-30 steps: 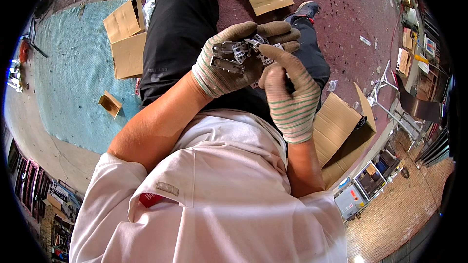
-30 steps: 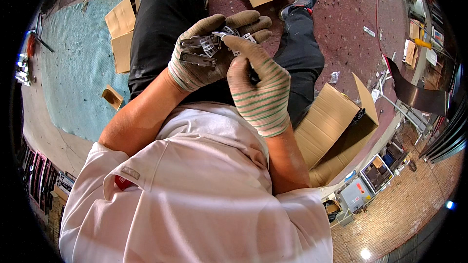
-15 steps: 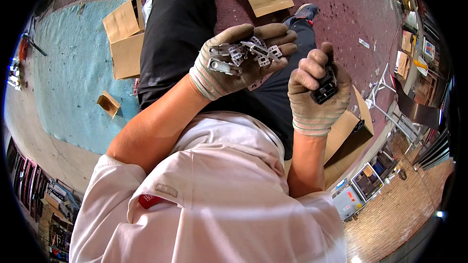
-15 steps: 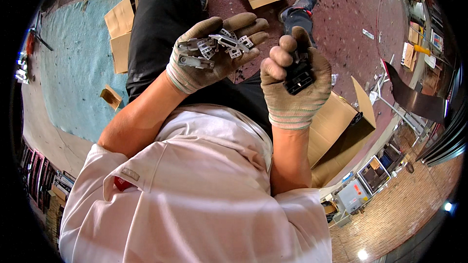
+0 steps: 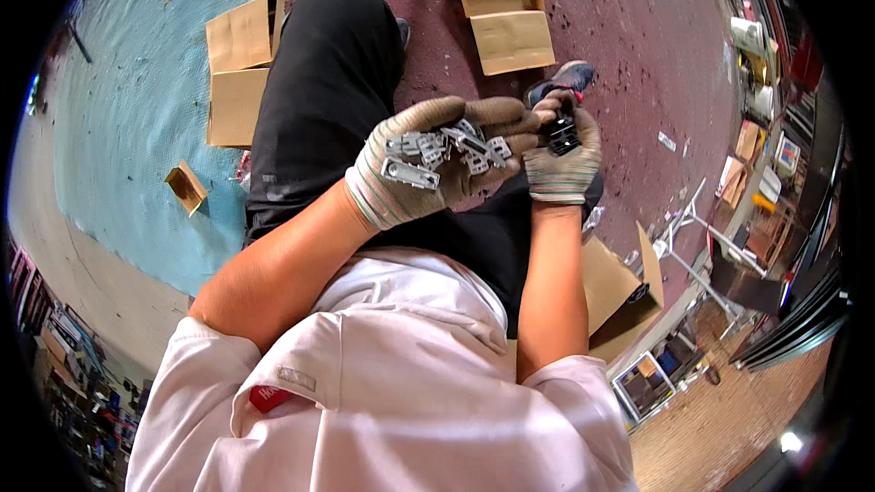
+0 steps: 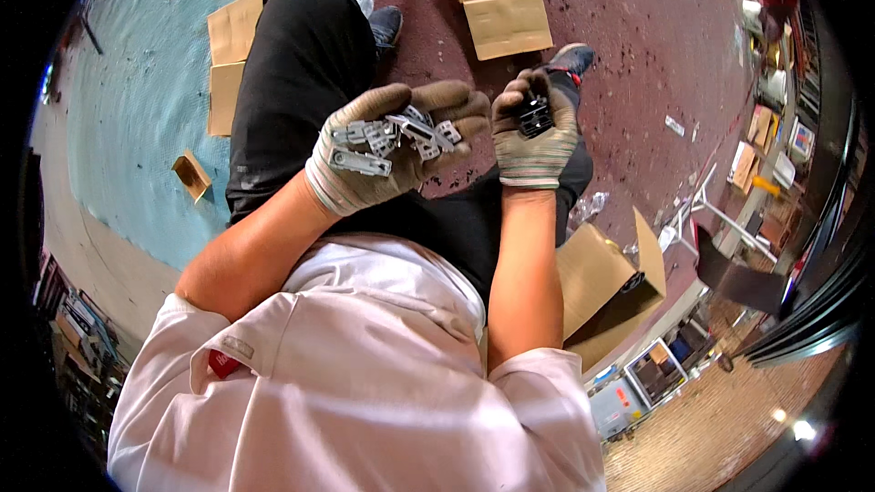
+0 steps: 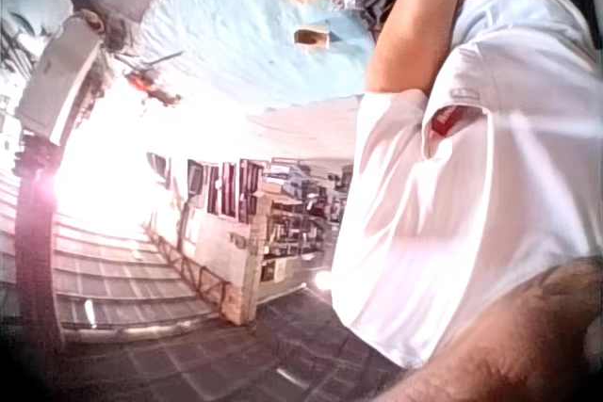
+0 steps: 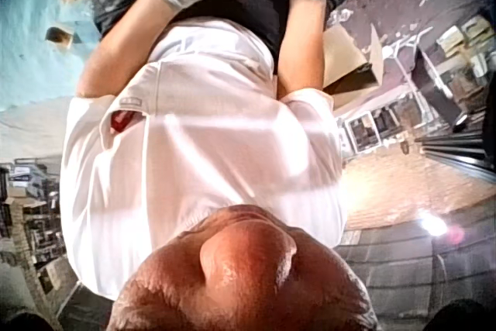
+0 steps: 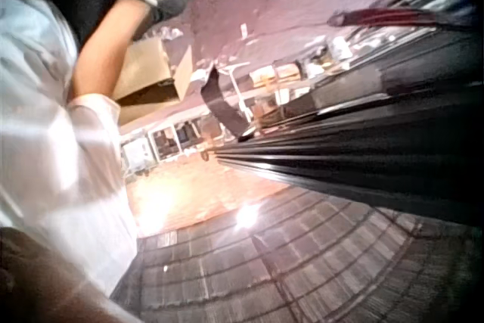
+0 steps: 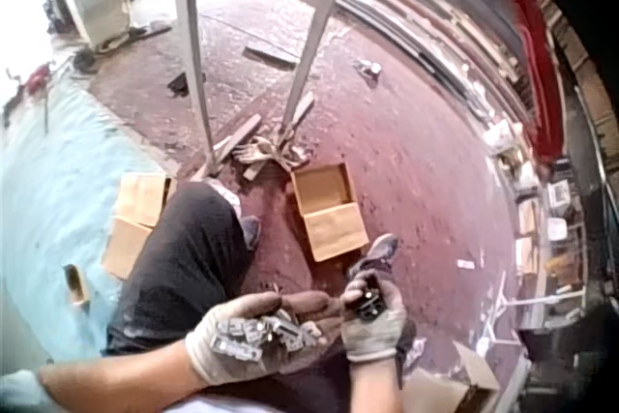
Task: The person sits on the floor and assembles small metal hardware components by hand, then attaches them to a long black frame. The person handles the parts one at a time, fitting them together and placing them into the frame.
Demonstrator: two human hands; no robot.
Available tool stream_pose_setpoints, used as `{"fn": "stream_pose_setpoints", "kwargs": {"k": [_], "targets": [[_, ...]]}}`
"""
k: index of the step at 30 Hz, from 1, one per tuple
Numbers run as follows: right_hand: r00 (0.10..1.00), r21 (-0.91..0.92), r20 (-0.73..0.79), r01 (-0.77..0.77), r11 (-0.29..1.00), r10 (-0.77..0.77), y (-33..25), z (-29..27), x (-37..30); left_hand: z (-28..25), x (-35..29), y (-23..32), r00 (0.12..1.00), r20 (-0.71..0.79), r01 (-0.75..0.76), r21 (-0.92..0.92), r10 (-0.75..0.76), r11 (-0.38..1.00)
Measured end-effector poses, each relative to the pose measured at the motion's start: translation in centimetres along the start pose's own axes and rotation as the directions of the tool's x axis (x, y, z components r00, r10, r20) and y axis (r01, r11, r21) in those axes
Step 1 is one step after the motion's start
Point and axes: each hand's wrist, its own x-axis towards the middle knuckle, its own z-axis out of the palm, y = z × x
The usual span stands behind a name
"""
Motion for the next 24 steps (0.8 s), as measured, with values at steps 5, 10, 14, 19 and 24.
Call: {"fn": "stream_pose_setpoints", "kwargs": {"k": [5,10,14,19,24], "targets": [[0.962,-0.100,-0.272,-0.057,0.993,0.028,-0.6,-6.2,5.2,0.0,-0.8,0.4,0.997,-0.078,-0.017,0.072,0.023,0.997],[0.896,-0.072,-0.437,-0.119,0.990,0.076,0.8,-7.1,8.3,-0.1,-1.8,0.6,0.987,-0.123,-0.088,0.144,0.106,0.986],[0.894,-0.099,-0.429,-0.189,0.977,0.130,0.9,-8.7,11.0,-0.2,-2.1,0.9,0.988,-0.124,-0.062,0.247,0.095,0.967],[0.872,-0.134,-0.476,-0.198,0.971,0.113,1.3,-8.8,14.3,-0.6,-2.3,1.1,0.989,-0.121,-0.054,0.245,0.085,0.968],[0.856,-0.193,-0.514,-0.181,0.964,0.057,1.1,-7.9,17.7,0.6,-2.5,1.4,0.983,0.075,-0.174,0.647,0.165,0.742]]}}
